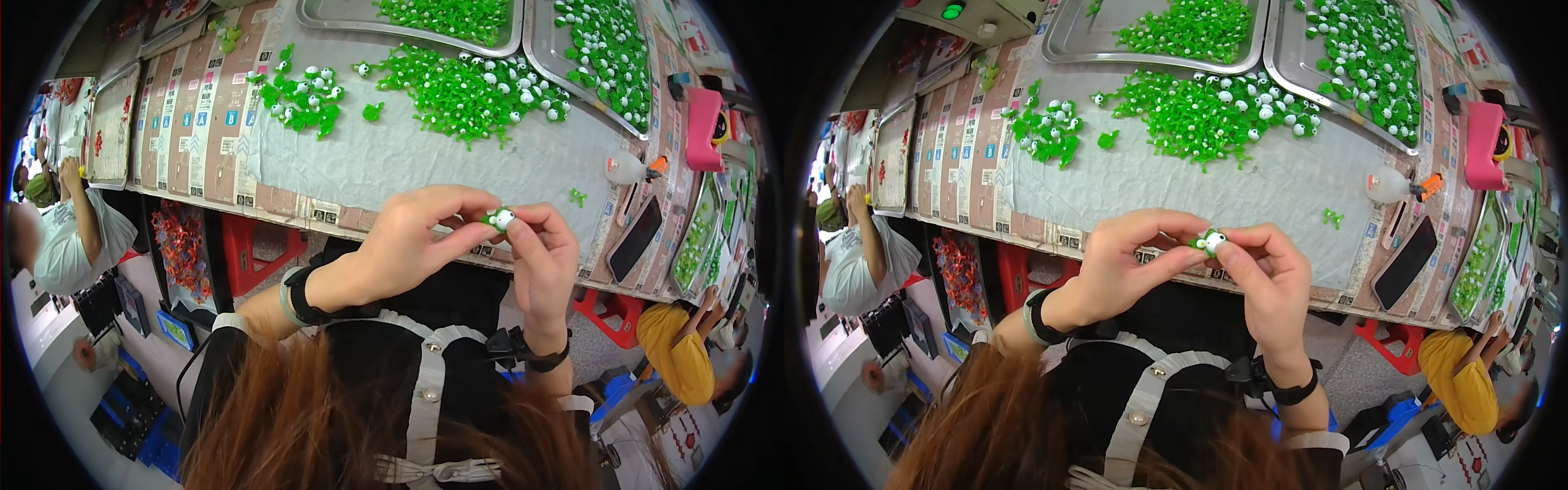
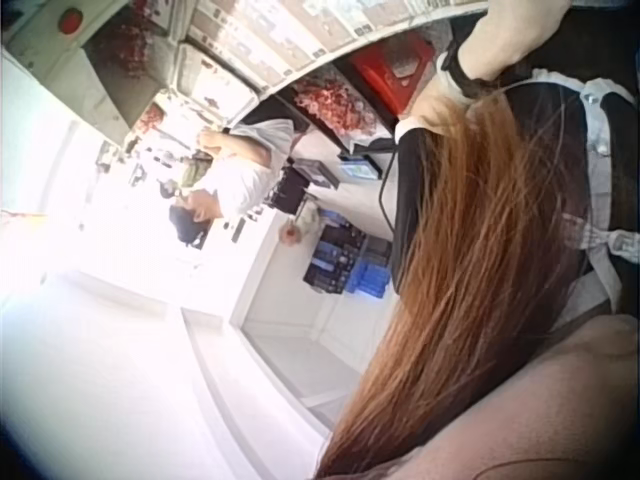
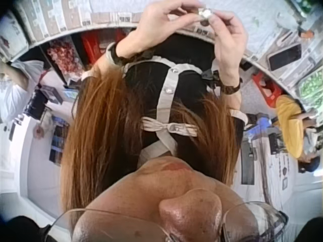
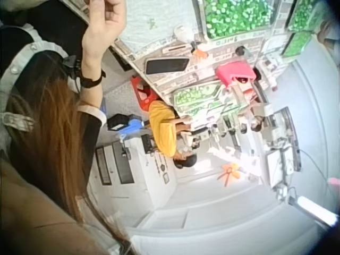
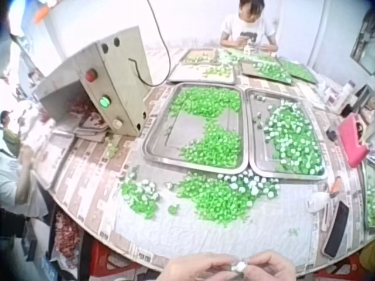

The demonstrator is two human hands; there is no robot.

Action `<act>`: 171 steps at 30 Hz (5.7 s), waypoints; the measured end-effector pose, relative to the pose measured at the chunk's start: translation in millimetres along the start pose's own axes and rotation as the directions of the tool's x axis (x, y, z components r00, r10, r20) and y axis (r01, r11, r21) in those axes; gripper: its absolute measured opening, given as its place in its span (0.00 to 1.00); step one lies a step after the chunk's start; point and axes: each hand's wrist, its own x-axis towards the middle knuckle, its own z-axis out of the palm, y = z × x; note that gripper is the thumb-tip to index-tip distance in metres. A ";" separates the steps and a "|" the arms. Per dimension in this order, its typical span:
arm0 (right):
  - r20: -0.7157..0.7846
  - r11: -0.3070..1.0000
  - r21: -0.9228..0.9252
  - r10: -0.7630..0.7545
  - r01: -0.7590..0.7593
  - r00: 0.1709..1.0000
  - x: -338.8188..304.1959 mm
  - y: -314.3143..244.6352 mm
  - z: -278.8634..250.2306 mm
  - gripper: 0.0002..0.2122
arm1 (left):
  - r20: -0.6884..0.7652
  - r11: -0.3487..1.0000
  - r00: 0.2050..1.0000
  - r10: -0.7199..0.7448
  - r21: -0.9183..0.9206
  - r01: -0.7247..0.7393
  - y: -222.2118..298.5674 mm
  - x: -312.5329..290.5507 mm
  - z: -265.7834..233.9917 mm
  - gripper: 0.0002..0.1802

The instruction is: The person assembles small green plastic toy frogs by attaching white googly eyes. They pick up a green body, apply glue from a bottle, and press on two eyes. The process is repeated for multiple units, with finished toys placed on a tray.

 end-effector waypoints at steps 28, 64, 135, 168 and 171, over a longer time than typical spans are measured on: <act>-0.508 0.744 -0.620 -0.623 0.250 0.595 26.5 -3.7 -120.7 0.18 | -0.343 0.678 0.907 0.246 0.730 0.092 -49.2 22.7 -67.0 0.07; -0.047 0.707 -0.502 -0.597 0.498 0.801 -14.4 -16.1 -1.2 0.22 | 0.387 0.018 0.769 -0.509 -0.888 0.459 -28.1 -1.6 -23.0 0.07; -0.246 0.458 -0.802 -0.839 0.385 0.485 43.9 -43.8 -96.5 0.12 | 0.254 0.097 0.843 -0.475 -0.936 0.337 -40.0 5.9 -25.5 0.07; 0.044 0.977 0.073 0.196 -0.199 0.980 25.2 -30.7 -17.7 0.11 | 0.085 0.572 0.910 -0.406 -0.753 0.326 -20.2 1.6 -10.4 0.07; 0.095 0.986 0.071 0.144 -0.151 0.985 14.3 -19.1 -9.9 0.11 | 0.028 0.690 0.929 -0.369 -0.662 0.294 -16.4 -0.8 -9.3 0.08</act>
